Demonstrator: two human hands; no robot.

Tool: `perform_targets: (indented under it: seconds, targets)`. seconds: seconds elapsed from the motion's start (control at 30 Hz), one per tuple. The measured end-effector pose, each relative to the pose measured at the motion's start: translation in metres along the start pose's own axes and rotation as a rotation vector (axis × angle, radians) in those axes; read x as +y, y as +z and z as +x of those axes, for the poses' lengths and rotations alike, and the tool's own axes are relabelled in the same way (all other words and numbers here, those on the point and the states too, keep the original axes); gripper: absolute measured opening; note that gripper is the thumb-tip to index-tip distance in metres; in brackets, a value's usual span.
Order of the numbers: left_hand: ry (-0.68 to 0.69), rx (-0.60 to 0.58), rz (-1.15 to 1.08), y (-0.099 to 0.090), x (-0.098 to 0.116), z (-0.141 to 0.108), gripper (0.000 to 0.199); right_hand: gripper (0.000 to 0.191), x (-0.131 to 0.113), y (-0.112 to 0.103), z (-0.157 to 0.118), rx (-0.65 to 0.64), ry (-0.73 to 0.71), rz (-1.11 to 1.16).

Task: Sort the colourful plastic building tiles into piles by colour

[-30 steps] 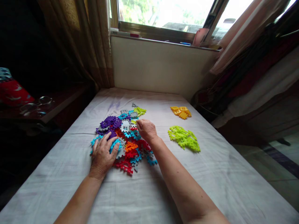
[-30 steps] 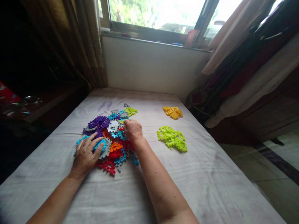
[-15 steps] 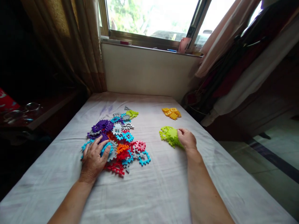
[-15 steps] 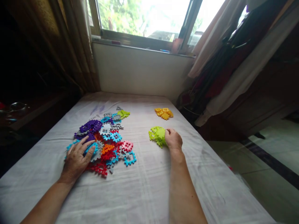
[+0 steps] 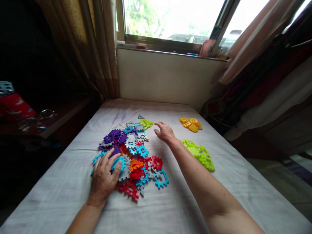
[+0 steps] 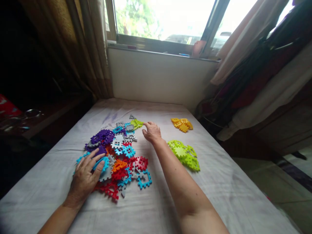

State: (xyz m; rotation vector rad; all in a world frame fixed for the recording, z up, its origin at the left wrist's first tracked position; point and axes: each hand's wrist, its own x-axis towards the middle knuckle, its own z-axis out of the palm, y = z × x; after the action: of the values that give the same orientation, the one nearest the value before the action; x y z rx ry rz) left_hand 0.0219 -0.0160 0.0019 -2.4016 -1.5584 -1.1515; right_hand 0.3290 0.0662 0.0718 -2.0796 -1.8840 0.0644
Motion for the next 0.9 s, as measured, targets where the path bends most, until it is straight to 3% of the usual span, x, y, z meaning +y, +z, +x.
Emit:
perform_targets:
  seconds: [0.23, 0.4, 0.5, 0.63, 0.8, 0.9]
  targets:
    - [0.018, -0.021, 0.038, -0.001, 0.003, -0.005, 0.035, 0.049, -0.045, 0.036, 0.091, -0.278, -0.028, -0.04]
    - [-0.01, -0.056, 0.037, -0.002, 0.006, -0.005, 0.035, 0.045, -0.042, 0.048, 0.102, -0.361, -0.034, -0.044]
    - [-0.025, -0.054, 0.023, -0.001, 0.007, -0.004, 0.036, 0.047, -0.025, 0.039, 0.081, -0.349, 0.001, -0.054]
    - [-0.052, -0.067, 0.003, 0.001, 0.006, -0.002, 0.039, 0.038, -0.001, 0.026, 0.028, -0.319, 0.038, -0.048]
    - [-0.069, -0.054, -0.016, 0.001, 0.006, 0.002, 0.039, 0.046, 0.012, 0.032, -0.053, -0.15, -0.104, 0.242]
    - [-0.066, -0.04, -0.025, 0.0, 0.007, 0.004, 0.041, 0.046, 0.015, 0.035, -0.088, -0.035, -0.074, 0.367]
